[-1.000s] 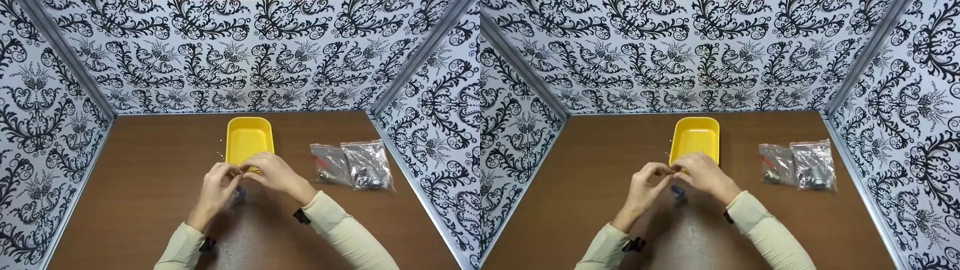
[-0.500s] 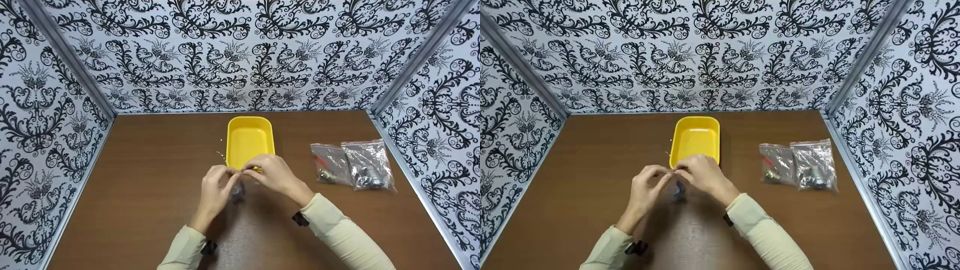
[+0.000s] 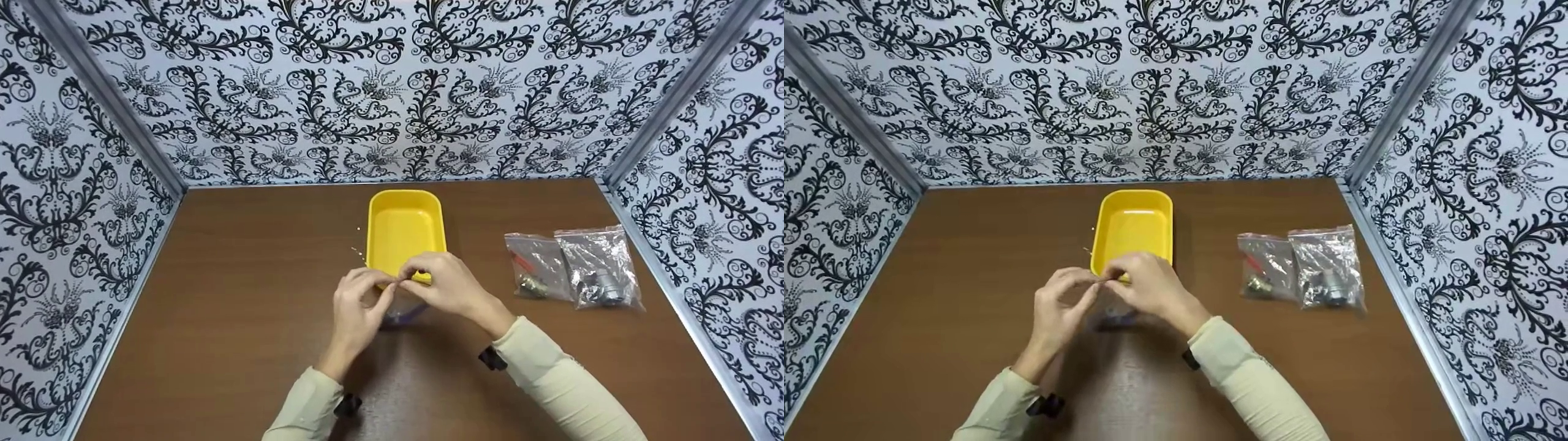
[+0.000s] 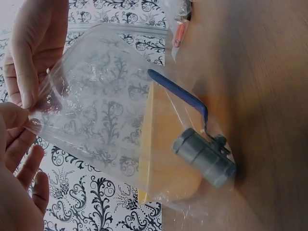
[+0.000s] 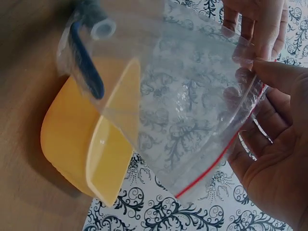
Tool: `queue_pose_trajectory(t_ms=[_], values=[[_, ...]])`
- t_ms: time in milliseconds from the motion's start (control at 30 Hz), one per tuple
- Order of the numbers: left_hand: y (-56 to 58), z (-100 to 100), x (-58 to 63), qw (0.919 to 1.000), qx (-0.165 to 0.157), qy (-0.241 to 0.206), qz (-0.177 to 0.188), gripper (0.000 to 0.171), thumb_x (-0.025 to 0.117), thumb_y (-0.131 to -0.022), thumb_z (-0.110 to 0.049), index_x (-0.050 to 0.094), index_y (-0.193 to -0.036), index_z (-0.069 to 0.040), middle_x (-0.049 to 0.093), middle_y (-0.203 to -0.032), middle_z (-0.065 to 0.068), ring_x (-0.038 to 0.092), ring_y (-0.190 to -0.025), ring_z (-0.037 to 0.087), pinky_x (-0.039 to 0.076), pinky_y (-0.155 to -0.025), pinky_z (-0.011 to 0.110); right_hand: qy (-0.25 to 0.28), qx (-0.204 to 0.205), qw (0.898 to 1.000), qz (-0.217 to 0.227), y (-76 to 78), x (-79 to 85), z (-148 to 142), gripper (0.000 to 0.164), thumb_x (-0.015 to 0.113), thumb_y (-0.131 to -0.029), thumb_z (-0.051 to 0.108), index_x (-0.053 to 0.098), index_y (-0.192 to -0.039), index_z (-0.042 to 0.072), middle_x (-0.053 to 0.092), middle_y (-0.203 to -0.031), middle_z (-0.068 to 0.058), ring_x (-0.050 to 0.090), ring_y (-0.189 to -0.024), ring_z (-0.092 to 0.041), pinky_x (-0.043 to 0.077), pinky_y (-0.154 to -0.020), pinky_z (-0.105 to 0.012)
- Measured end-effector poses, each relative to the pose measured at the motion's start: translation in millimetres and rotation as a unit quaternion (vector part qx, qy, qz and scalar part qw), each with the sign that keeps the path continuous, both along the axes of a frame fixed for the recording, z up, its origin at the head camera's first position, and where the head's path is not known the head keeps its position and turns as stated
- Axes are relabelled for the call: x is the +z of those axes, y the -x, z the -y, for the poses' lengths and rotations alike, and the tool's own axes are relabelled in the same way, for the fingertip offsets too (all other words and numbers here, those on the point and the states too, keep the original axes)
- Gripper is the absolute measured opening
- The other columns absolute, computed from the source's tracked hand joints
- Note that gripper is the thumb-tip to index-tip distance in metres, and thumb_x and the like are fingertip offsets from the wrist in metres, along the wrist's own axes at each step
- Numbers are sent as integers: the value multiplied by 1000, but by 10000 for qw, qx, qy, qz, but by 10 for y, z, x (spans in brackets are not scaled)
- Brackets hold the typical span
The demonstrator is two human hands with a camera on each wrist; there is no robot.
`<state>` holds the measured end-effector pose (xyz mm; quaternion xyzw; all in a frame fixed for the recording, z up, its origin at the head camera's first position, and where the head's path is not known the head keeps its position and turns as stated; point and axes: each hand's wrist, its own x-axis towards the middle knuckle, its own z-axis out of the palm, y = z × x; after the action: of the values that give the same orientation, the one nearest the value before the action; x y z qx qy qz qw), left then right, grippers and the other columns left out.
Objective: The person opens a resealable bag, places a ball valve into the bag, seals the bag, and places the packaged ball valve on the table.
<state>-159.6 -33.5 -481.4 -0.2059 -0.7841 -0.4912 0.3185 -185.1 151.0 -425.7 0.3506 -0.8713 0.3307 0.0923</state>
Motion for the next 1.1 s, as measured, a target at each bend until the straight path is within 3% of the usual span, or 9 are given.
queue_pose_trajectory(t_ms=[300,500,800,1100], values=[[-26,-9,20,9996,142,240,60,4,72,-87,-19,74,-85,-17,73,-88,-7,63,-94,11,42,-83,33,219,-49,9991,354,-2,-51,4,6,72,-87,18,72,-86,11,73,-82,0,69,-80,-19,56,-78,-35],[-21,-2,-6,9991,227,354,46,7,70,-89,-20,73,-85,-14,73,-88,-5,62,-96,13,44,-86,33,-21,-235,9985,498,14,-55,-41,6,73,-87,21,73,-88,15,72,-85,5,67,-82,-12,55,-78,-37],[-15,-4,-21,9980,280,467,326,8,72,-88,-23,72,-89,-15,73,-89,-6,62,-99,15,45,-88,35,1,-313,9993,225,21,-124,-79,10,73,-87,25,77,-90,16,75,-86,4,69,-82,-11,55,-78,-32],[2,-41,-42,9991,247,241,256,9,72,-88,-24,72,-84,-15,73,-85,-6,62,-95,14,45,-86,35,-1,-319,9995,6,6,-144,-95,14,75,-86,26,77,-95,16,75,-91,4,69,-86,-12,55,-82,-33]])
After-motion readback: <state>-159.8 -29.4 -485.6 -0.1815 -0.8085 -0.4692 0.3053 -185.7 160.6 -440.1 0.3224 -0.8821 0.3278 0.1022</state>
